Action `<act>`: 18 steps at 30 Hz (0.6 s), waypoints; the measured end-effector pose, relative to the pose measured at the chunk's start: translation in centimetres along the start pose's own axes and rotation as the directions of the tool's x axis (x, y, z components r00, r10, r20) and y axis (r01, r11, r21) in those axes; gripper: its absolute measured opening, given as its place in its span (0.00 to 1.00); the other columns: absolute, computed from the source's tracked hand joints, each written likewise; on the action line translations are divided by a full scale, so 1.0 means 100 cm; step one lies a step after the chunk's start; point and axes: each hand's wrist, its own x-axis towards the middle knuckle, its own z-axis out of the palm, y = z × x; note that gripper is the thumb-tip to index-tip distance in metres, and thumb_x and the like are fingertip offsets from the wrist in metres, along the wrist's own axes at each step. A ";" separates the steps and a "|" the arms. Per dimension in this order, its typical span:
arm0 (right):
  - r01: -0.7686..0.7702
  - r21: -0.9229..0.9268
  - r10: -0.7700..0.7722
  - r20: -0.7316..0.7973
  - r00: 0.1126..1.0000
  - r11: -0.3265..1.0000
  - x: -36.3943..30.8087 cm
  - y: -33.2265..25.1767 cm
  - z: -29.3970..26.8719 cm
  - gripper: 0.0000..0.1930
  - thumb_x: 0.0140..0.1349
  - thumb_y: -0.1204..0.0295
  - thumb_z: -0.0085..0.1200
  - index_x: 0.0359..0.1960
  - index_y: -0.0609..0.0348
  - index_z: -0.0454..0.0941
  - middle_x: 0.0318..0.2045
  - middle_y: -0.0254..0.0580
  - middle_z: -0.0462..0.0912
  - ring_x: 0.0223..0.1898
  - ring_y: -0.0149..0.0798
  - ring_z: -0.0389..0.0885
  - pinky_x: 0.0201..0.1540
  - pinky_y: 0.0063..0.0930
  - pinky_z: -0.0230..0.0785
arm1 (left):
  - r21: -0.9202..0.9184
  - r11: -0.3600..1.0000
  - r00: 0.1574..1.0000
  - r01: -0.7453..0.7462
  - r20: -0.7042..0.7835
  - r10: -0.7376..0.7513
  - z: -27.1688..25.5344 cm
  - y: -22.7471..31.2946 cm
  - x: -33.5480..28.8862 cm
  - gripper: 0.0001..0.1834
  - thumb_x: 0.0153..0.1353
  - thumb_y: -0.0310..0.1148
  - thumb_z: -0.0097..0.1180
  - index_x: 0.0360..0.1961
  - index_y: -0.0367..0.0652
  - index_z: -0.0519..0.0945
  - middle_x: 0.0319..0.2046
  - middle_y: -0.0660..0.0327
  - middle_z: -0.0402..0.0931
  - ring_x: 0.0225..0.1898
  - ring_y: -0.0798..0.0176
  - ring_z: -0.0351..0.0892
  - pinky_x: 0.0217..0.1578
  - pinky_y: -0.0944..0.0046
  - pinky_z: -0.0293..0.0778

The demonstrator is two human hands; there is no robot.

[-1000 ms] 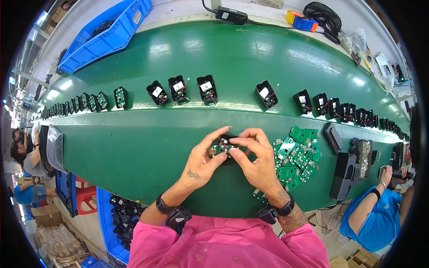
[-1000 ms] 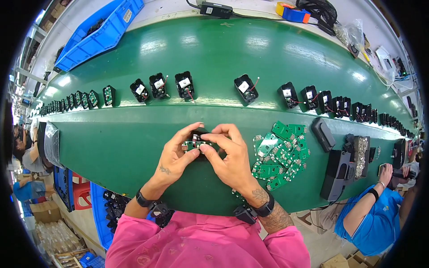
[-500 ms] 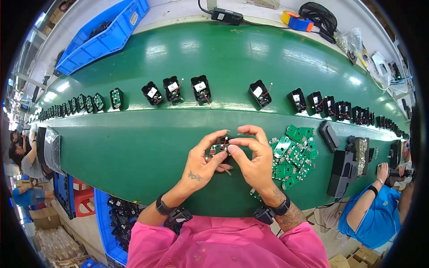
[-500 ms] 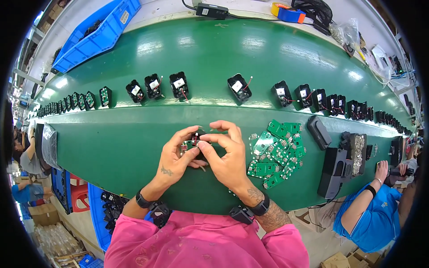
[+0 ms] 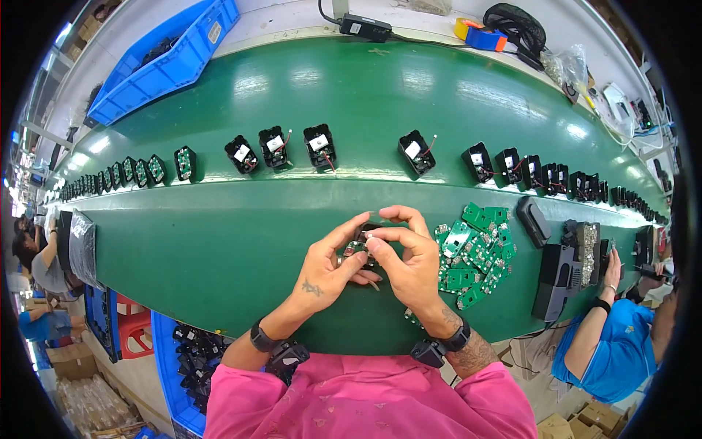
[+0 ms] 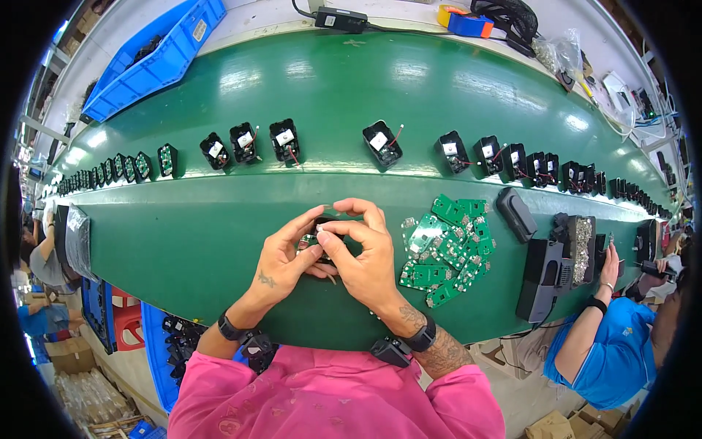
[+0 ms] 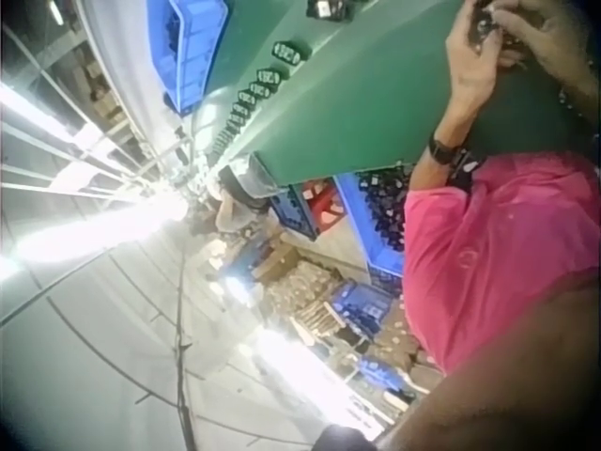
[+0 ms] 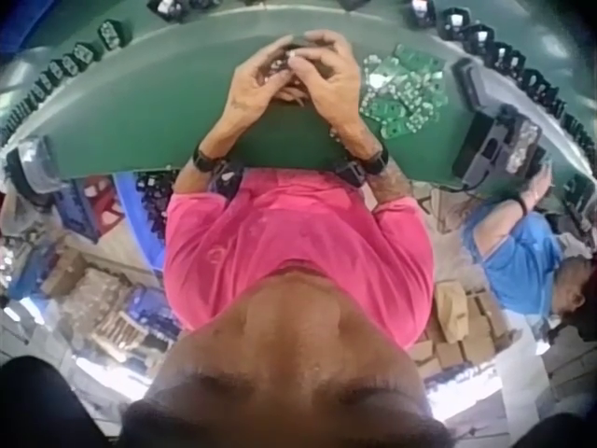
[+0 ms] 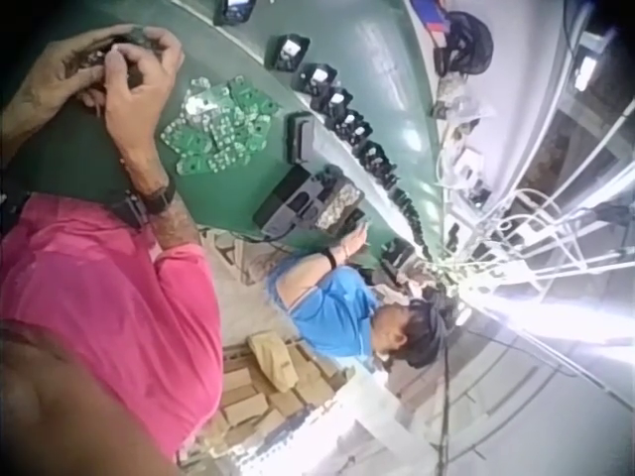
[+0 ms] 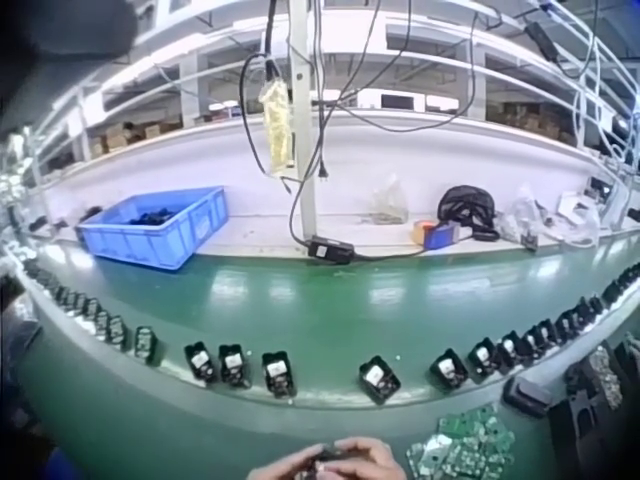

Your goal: The person picks up a black plastic housing and a green circuit board, fits the board into the housing by hand, and presses them together. After securing the components, the person places the assembled unit onto the green conveyor belt and reaches for another set.

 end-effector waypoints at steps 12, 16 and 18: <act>0.236 -0.305 -0.227 0.062 0.972 0.923 -0.001 -0.004 0.002 0.03 0.63 0.75 0.59 0.36 0.60 0.79 0.57 0.49 0.68 0.53 0.46 0.69 0.53 0.37 0.67 | -0.050 0.985 0.972 -0.163 -0.181 0.151 0.004 -0.009 0.003 0.31 0.68 0.21 0.49 0.72 0.37 0.57 0.63 0.49 0.66 0.48 0.63 0.81 0.40 0.68 0.85; 0.244 -0.280 -0.229 0.085 0.970 0.928 -0.001 -0.006 0.000 0.03 0.63 0.74 0.59 0.36 0.60 0.79 0.58 0.49 0.67 0.52 0.45 0.70 0.53 0.37 0.67 | -0.037 0.988 0.975 -0.152 -0.172 0.144 0.005 -0.007 0.002 0.31 0.68 0.22 0.49 0.71 0.36 0.58 0.63 0.49 0.66 0.49 0.63 0.80 0.41 0.68 0.85; 0.215 -0.225 -0.196 0.104 0.975 0.950 -0.002 -0.008 0.000 0.04 0.62 0.74 0.59 0.36 0.60 0.79 0.57 0.49 0.67 0.52 0.45 0.70 0.53 0.38 0.67 | -0.026 0.985 0.971 -0.168 -0.175 0.161 0.007 -0.008 0.002 0.31 0.68 0.22 0.49 0.71 0.37 0.58 0.62 0.49 0.66 0.49 0.63 0.80 0.41 0.68 0.85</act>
